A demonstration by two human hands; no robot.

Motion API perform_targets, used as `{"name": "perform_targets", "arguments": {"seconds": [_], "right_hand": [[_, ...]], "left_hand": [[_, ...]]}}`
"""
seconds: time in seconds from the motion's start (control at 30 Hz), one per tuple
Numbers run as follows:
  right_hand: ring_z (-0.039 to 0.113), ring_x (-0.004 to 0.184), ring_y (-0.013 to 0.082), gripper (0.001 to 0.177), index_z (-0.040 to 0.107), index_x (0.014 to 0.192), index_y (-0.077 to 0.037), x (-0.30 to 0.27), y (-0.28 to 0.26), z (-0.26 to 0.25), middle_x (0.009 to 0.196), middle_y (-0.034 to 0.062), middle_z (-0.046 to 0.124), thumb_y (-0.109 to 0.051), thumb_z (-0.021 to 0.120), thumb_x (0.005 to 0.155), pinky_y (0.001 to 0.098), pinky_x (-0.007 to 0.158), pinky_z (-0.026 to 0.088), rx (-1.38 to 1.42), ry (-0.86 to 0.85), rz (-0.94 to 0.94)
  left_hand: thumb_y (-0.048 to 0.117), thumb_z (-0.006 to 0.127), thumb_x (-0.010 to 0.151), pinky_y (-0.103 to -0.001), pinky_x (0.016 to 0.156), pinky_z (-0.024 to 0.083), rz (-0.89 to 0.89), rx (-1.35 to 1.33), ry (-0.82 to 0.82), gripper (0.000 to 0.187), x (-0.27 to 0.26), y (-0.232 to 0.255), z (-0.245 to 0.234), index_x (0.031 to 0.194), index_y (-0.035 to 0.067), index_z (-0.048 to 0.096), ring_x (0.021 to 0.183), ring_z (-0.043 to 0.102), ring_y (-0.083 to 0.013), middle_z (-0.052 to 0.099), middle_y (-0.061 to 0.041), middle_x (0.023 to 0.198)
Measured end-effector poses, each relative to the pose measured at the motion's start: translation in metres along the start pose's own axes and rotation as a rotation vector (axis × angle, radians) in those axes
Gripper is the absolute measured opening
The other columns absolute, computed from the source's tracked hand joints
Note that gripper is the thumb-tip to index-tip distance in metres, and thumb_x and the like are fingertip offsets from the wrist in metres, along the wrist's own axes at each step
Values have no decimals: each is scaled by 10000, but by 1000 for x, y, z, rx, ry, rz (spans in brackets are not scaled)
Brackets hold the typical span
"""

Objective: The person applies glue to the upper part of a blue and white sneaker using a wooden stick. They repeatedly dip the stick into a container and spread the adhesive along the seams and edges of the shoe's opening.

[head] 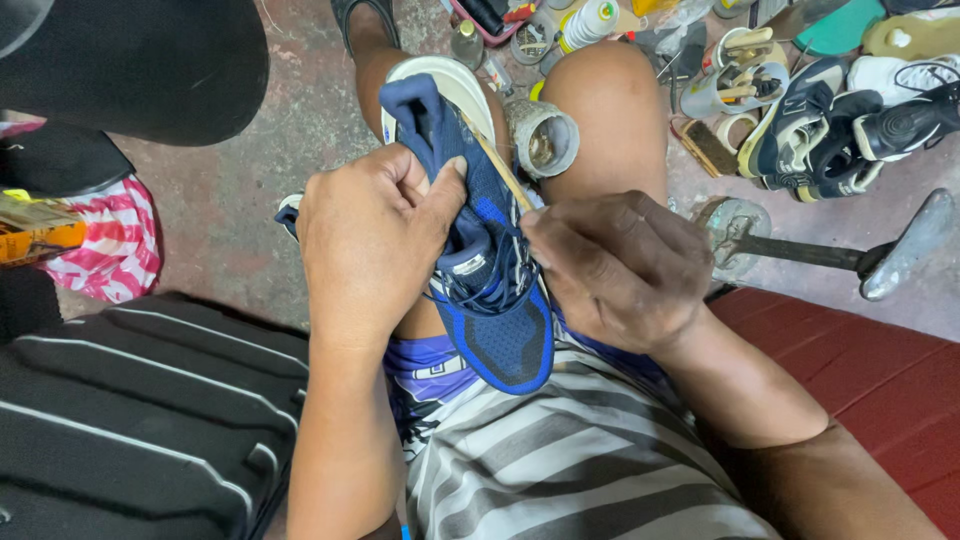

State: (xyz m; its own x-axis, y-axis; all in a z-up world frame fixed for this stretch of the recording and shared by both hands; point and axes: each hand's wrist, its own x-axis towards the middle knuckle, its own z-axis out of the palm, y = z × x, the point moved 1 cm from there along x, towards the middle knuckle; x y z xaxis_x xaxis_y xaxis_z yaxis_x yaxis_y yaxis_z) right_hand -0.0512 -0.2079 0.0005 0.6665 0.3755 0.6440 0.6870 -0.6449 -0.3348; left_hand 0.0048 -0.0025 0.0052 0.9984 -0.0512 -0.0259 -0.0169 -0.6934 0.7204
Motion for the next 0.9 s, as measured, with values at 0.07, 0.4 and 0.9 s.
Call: {"name": "perform_targets", "arguments": {"seconds": [0.07,0.4,0.9], "right_hand": [[693,830,226,277,709,1194,-58,-1,-4,-3,1007,68,697,22,810,949,345,699,550,-52,-62,-9],[687,800,220,314,723,1158,-73,2,-8,-12,994,62,703,24,846,886,339,648,510,-79,-74,17],[733,812,152,121,683,1188,6,-3,8,-20,973,100,722,21,704,1070,243,700,589,193,42,268]], "left_hand": [[319,779,890,-392,538,498,-8,-23,-4,386,-1,0,-1,641,51,655,497,660,-281,639,-112,554],[307,800,888,-393,536,487,-5,-13,-6,413,-1,0,-1,625,35,635,486,634,-286,626,-122,552],[312,787,891,-391,534,492,-12,-22,1,400,-2,-1,-2,636,39,644,487,644,-279,632,-118,557]]}}
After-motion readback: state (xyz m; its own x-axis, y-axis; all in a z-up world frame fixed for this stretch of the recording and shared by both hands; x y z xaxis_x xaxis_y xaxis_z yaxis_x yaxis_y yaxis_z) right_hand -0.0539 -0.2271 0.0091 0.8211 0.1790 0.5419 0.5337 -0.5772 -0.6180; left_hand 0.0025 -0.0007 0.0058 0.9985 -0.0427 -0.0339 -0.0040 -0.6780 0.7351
